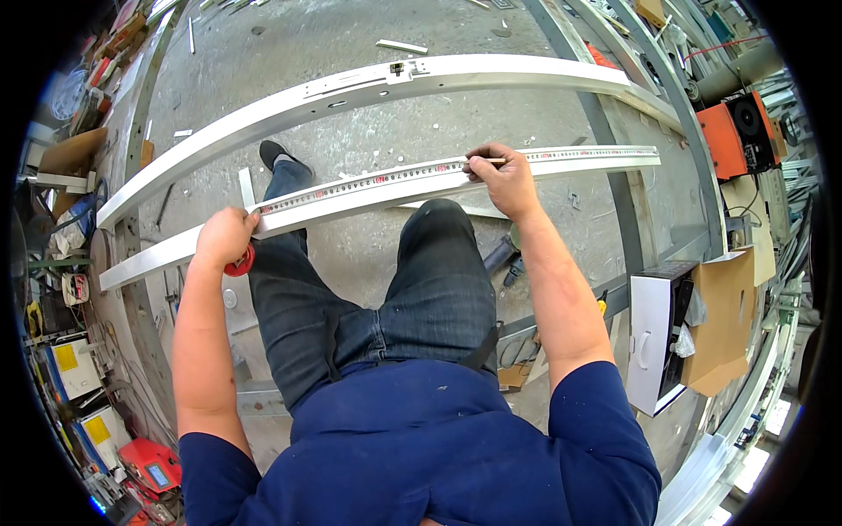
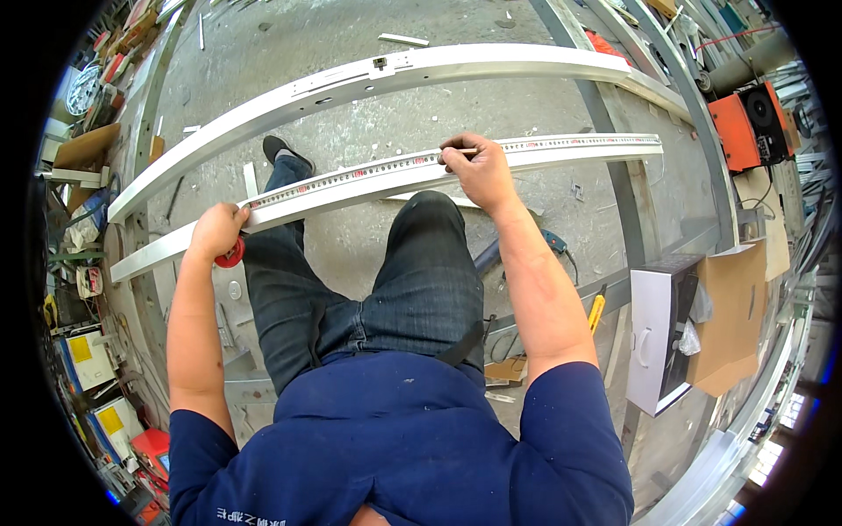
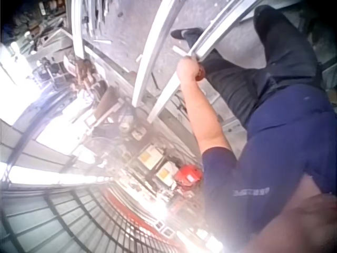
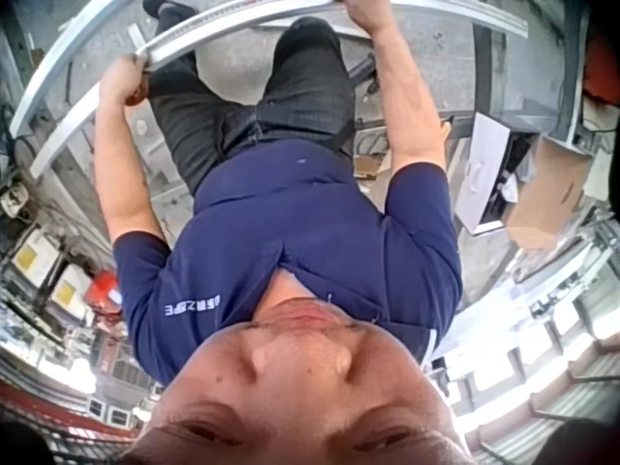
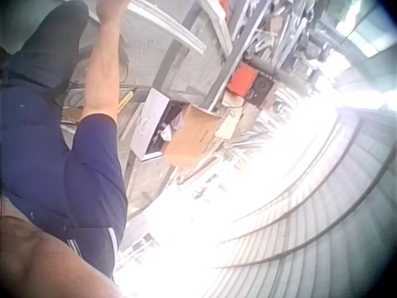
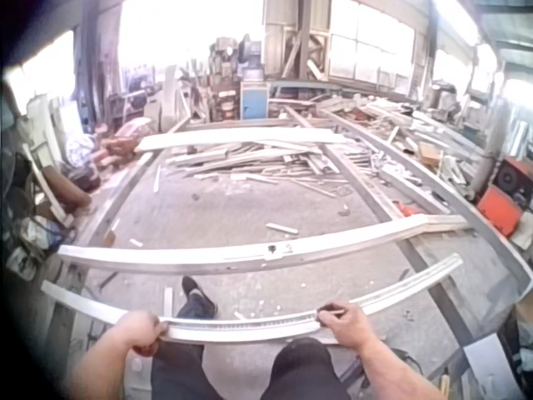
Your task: The person sits on the floor and assembles long white metal profiles. They use a tape measure to mark positions, a square ruler to draw lines, and a pencil to mark the metal. Finally, they use a power drill to create holes in the marked spots.
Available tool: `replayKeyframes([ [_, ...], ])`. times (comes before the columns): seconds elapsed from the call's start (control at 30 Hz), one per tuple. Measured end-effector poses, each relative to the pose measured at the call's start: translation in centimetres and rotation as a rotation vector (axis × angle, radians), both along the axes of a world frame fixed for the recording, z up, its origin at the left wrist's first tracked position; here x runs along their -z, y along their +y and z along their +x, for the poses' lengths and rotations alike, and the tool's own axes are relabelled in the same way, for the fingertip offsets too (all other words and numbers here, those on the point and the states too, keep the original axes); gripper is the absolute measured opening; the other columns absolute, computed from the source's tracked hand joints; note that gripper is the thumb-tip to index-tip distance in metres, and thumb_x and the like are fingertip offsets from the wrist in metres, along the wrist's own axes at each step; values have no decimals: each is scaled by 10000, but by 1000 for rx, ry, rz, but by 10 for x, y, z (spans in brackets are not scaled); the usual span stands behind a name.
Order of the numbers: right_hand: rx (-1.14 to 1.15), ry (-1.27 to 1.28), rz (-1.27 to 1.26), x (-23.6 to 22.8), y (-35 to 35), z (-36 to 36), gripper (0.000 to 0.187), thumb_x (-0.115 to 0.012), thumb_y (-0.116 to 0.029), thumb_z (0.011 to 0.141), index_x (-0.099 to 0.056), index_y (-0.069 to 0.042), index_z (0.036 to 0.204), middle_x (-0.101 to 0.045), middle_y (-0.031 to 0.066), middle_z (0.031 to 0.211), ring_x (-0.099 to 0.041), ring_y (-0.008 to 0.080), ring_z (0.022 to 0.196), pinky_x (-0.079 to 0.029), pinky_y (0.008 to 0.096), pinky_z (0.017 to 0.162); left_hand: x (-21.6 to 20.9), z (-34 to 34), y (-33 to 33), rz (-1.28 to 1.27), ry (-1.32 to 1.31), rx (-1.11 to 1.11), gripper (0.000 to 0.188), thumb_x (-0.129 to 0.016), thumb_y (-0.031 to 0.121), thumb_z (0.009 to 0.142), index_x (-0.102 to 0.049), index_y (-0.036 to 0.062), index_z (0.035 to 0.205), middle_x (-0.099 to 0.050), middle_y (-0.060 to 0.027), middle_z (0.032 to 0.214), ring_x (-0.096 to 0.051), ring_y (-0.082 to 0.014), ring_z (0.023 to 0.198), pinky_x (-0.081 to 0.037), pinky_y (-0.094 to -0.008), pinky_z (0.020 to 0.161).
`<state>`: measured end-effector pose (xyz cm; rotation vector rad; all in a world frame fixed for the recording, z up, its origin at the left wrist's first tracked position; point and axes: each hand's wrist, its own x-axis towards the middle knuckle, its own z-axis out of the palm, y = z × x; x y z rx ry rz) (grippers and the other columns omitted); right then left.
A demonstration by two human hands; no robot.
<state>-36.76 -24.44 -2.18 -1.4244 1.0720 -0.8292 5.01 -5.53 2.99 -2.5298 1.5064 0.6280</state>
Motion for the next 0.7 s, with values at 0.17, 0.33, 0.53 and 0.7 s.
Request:
replayKeyframes([
  [0.17, -17, 160, -105, 0, 5, 7, 141, -686, -111, 871, -730, 7, 933, -749, 86, 809, -670, 117, 746, -533, 284, 709, -3, -4, -1, 4, 5, -22, 436, -557, 380, 1001, -757, 7, 896, -711, -258, 859, -688, -438, 872, -530, -497, 827],
  [0.33, -24, 307, -220, -8, 8, 13, 123, -701, -116, 844, -721, -1, 879, -730, 97, 759, -664, 128, 690, -531, 299, 664, -4, -3, -1, 6, 10, -13, 437, -551, 383, 1004, -758, 12, 903, -716, -252, 874, -690, -435, 880, -533, -494, 832],
  [0.53, -27, 355, -253, -9, 8, 14, 118, -707, -117, 835, -717, -3, 862, -718, 113, 732, -670, 152, 664, -529, 298, 654, -4, -4, -2, 9, 4, -19, 449, -547, 388, 1005, -758, 8, 892, -716, -251, 874, -690, -434, 878, -534, -493, 834],
  [0.7, -33, 375, -264, -9, 9, 15, 123, -709, -120, 834, -717, 0, 863, -714, 115, 717, -671, 156, 652, -528, 301, 647, -4, -5, -1, 2, -7, -9, 445, -553, 386, 1004, -760, 8, 893, -716, -252, 872, -690, -435, 874, -536, -492, 834],
])
